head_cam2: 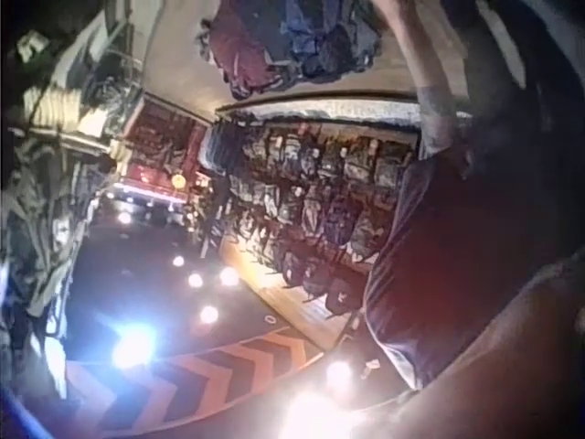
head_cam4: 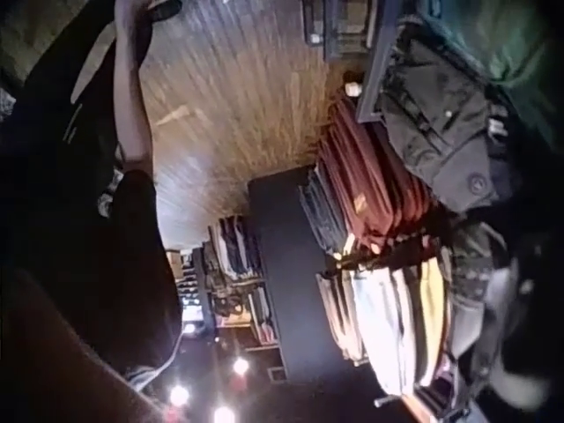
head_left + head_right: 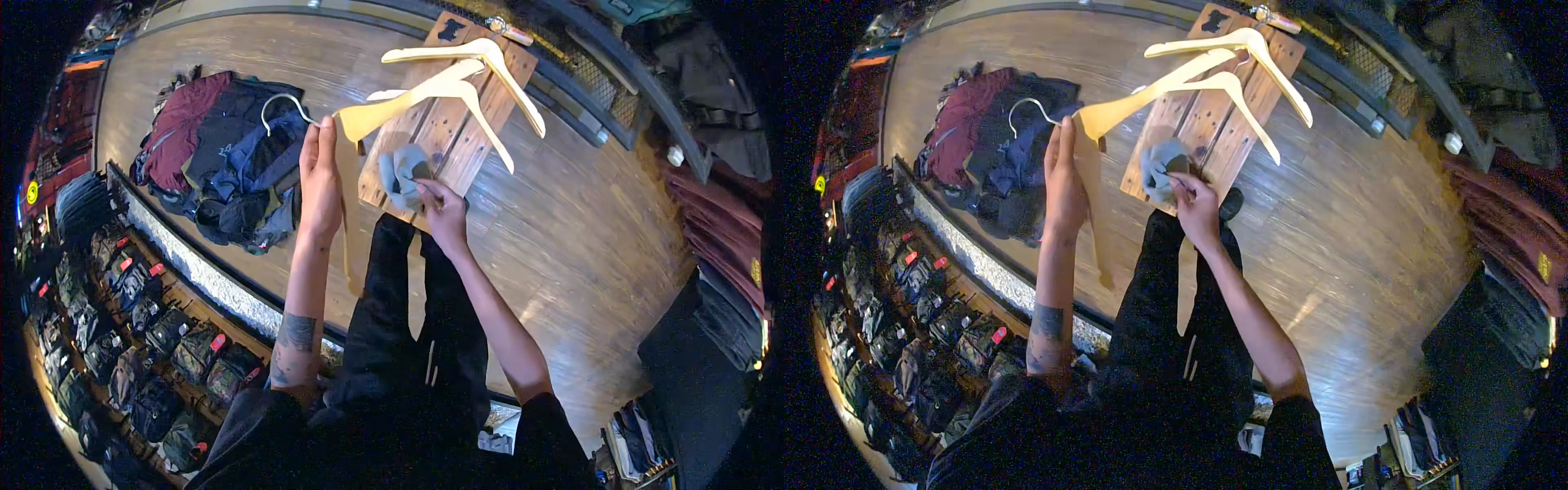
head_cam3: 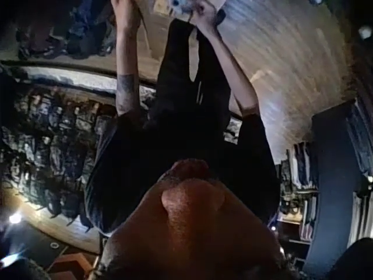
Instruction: Wiping down wooden clothes hangers with a cleaning cloth in a retail environment.
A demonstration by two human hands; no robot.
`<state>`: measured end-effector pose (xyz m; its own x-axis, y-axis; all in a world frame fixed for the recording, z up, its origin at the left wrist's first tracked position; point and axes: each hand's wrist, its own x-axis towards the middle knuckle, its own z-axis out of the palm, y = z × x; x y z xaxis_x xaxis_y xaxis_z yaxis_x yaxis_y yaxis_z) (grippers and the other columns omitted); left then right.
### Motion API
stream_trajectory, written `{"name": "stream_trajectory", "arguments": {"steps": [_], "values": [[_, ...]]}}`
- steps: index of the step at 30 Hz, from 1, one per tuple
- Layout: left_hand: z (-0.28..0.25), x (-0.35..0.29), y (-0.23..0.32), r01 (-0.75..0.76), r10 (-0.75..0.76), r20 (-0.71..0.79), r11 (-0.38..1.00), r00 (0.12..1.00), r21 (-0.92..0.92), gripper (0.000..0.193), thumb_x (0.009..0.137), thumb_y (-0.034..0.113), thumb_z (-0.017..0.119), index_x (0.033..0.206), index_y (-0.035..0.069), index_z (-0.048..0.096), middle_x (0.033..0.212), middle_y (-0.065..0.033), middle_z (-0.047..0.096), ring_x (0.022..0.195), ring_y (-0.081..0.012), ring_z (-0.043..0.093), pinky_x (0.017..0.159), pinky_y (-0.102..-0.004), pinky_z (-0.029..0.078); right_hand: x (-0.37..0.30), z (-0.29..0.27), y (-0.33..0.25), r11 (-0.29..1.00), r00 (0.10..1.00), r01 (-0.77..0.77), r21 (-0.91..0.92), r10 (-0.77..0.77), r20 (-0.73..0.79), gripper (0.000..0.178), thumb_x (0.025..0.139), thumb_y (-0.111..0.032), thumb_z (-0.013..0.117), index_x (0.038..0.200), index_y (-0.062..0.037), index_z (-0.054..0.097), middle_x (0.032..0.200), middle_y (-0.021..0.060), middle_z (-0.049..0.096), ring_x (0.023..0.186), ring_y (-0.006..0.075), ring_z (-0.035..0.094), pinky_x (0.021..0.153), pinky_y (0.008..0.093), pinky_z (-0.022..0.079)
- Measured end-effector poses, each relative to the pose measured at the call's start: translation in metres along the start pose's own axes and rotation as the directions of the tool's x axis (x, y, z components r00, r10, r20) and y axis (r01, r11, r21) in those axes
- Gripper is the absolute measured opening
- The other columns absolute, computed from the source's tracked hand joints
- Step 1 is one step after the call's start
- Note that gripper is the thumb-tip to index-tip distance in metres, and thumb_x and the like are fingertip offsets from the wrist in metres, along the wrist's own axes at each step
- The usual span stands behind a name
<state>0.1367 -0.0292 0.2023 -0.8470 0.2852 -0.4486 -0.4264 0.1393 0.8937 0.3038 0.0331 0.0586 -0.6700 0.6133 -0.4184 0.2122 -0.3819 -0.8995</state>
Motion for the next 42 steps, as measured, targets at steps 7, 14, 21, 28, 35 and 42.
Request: {"name": "stream_trajectory", "arguments": {"steps": [7, 14, 21, 28, 35, 42], "values": [[0.008, 0.053, -0.047, -0.150, 0.063, 0.247, 0.925, 0.967, 0.349, 0.035, 0.106, 0.038, 0.052, 0.103, 0.004, 0.063, 0.087, 0.0040, 0.059, 0.083, -0.0040, 0.048, 0.076, -0.0207, 0.039, 0.029, -0.056, -0.002, 0.951, 1.000, -0.005, -0.309, 0.012, 0.022, 0.018, 0.093, -0.010, 0.066, 0.104, 0.0021, 0.074, 0.093, 0.0090, 0.075, 0.093, 0.0185, 0.070, 0.087, 0.0302, 0.052], [0.061, 0.097, -0.083, -0.394, 0.026, 0.597, 0.775, 0.802, 0.495, 0.038, 0.104, 0.031, 0.056, 0.117, -0.004, 0.062, 0.095, -0.0115, 0.068, 0.083, -0.0107, 0.059, 0.074, -0.0283, 0.049, 0.063, -0.115, -0.056, 0.343, 0.781, 0.372, -0.863, -0.617, 0.092, 0.040, 0.082, -0.018, 0.079, 0.117, -0.0035, 0.067, 0.110, 0.0143, 0.068, 0.102, 0.0293, 0.065, 0.087, 0.0408, 0.052], [0.123, 0.144, -0.103, -0.319, -0.089, 0.721, 0.855, 0.687, 0.410, 0.037, 0.103, 0.031, 0.058, 0.111, -0.004, 0.065, 0.089, -0.0081, 0.068, 0.078, -0.0116, 0.063, 0.071, -0.0288, 0.050, 0.102, -0.149, -0.021, 0.530, 0.893, 0.348, -0.773, -0.438, 0.102, 0.044, 0.084, -0.017, 0.078, 0.125, -0.0059, 0.067, 0.104, 0.0136, 0.067, 0.089, 0.0306, 0.068, 0.076, 0.0372, 0.055], [0.139, 0.196, -0.110, -0.830, 0.306, 0.832, 0.479, 0.463, 0.286, 0.035, 0.090, 0.019, 0.074, 0.118, 0.000, 0.065, 0.109, -0.0203, 0.069, 0.094, -0.0325, 0.068, 0.080, -0.0392, 0.053, 0.136, -0.153, -0.021, 0.634, 0.917, 0.230, -0.738, -0.395, -0.053, 0.035, 0.088, -0.014, 0.073, 0.122, -0.0046, 0.069, 0.098, 0.0144, 0.066, 0.083, 0.0313, 0.068, 0.072, 0.0388, 0.055], [0.142, 0.234, -0.133, -0.903, 0.339, 0.837, 0.195, 0.429, 0.384, 0.025, 0.088, 0.014, 0.069, 0.111, 0.004, 0.067, 0.106, -0.0184, 0.067, 0.097, -0.0399, 0.066, 0.082, -0.0460, 0.054, 0.188, -0.172, -0.003, 0.573, 0.851, 0.250, -0.781, -0.514, -0.105, 0.029, 0.087, -0.007, 0.070, 0.116, -0.0034, 0.072, 0.092, 0.0136, 0.064, 0.080, 0.0300, 0.066, 0.069, 0.0411, 0.054], [0.144, 0.269, -0.148, -0.821, 0.323, 0.769, 0.047, 0.551, 0.569, 0.022, 0.090, 0.023, 0.065, 0.108, 0.011, 0.069, 0.101, -0.0186, 0.069, 0.089, -0.0395, 0.068, 0.077, -0.0480, 0.055, 0.243, -0.166, -0.003, 0.312, 0.751, 0.265, -0.913, -0.660, -0.008, 0.027, 0.083, -0.014, 0.074, 0.109, -0.0075, 0.076, 0.085, 0.0077, 0.060, 0.090, 0.0251, 0.061, 0.080, 0.0413, 0.049]]}}
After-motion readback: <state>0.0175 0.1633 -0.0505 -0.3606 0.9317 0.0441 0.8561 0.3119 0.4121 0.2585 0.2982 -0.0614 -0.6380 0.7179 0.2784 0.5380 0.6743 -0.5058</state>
